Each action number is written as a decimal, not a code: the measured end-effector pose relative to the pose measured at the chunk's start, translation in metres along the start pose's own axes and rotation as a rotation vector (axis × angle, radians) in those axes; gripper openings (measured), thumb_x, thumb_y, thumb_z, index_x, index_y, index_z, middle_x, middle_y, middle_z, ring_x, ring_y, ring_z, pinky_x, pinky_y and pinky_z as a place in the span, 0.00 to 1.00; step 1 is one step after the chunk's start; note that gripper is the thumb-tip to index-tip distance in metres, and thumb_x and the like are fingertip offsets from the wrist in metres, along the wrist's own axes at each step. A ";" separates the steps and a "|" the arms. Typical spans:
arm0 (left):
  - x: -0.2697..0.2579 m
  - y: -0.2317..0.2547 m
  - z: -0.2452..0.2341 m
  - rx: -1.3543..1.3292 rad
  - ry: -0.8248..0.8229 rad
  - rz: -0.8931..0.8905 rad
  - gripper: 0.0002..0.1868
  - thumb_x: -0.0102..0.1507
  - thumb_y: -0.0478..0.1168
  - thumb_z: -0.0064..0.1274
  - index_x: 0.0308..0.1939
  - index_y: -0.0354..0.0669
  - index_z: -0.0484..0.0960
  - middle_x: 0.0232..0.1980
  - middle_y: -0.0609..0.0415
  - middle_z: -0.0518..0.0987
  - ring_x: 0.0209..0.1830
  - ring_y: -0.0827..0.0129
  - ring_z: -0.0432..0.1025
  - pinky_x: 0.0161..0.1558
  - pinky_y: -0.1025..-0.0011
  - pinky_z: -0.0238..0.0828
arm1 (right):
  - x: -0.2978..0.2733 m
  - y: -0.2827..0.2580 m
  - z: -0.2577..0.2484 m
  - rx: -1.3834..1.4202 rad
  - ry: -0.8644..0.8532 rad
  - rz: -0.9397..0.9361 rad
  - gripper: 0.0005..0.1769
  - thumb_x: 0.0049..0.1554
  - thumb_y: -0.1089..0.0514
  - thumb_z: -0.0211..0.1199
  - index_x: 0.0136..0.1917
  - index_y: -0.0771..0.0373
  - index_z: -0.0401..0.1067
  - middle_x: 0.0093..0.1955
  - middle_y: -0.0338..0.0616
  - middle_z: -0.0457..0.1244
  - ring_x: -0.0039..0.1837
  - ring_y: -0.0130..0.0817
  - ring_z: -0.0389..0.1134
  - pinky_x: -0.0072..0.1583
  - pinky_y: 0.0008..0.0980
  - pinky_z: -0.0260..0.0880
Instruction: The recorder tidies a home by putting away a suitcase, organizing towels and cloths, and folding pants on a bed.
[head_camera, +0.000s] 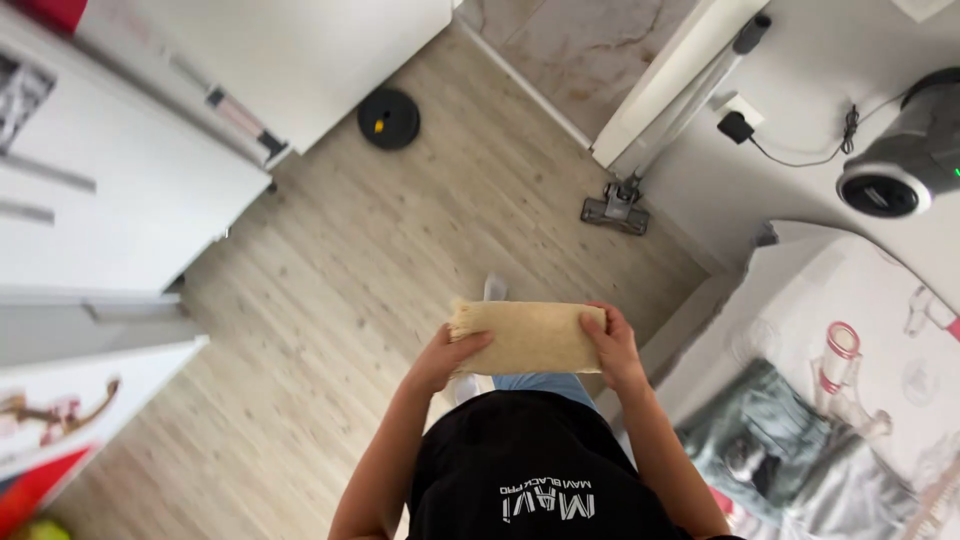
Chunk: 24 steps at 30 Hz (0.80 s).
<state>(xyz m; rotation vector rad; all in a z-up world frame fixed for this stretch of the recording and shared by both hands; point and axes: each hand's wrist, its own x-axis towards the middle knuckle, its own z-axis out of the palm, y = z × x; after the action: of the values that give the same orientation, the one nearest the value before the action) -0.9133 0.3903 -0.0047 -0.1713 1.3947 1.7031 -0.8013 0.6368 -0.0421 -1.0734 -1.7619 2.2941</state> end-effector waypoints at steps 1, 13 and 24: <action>0.033 0.024 0.000 0.029 -0.085 0.005 0.26 0.51 0.42 0.56 0.50 0.31 0.71 0.45 0.51 0.75 0.45 0.68 0.69 0.46 0.71 0.66 | 0.031 -0.007 0.004 0.037 0.033 -0.004 0.17 0.51 0.55 0.57 0.52 0.64 0.63 0.44 0.39 0.61 0.45 0.26 0.61 0.47 0.26 0.65; 0.350 0.275 -0.021 -0.055 0.170 0.127 0.19 0.58 0.44 0.49 0.47 0.34 0.70 0.41 0.56 0.73 0.41 0.73 0.65 0.44 0.73 0.63 | 0.398 -0.227 0.100 -0.455 0.081 -0.128 0.23 0.50 0.49 0.56 0.54 0.63 0.60 0.45 0.46 0.63 0.46 0.31 0.64 0.46 0.30 0.64; 0.694 0.539 0.000 0.539 0.252 0.243 0.18 0.58 0.49 0.43 0.30 0.36 0.76 0.17 0.54 0.71 0.17 0.72 0.67 0.21 0.71 0.63 | 0.744 -0.428 0.126 -0.617 0.319 -0.449 0.21 0.52 0.50 0.54 0.52 0.66 0.60 0.37 0.50 0.64 0.39 0.35 0.67 0.41 0.31 0.66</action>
<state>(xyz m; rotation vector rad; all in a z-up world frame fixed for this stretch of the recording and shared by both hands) -1.6955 0.7887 -0.0376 0.0948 2.0821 1.4636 -1.5856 1.0072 -0.0175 -0.9012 -2.3194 1.2754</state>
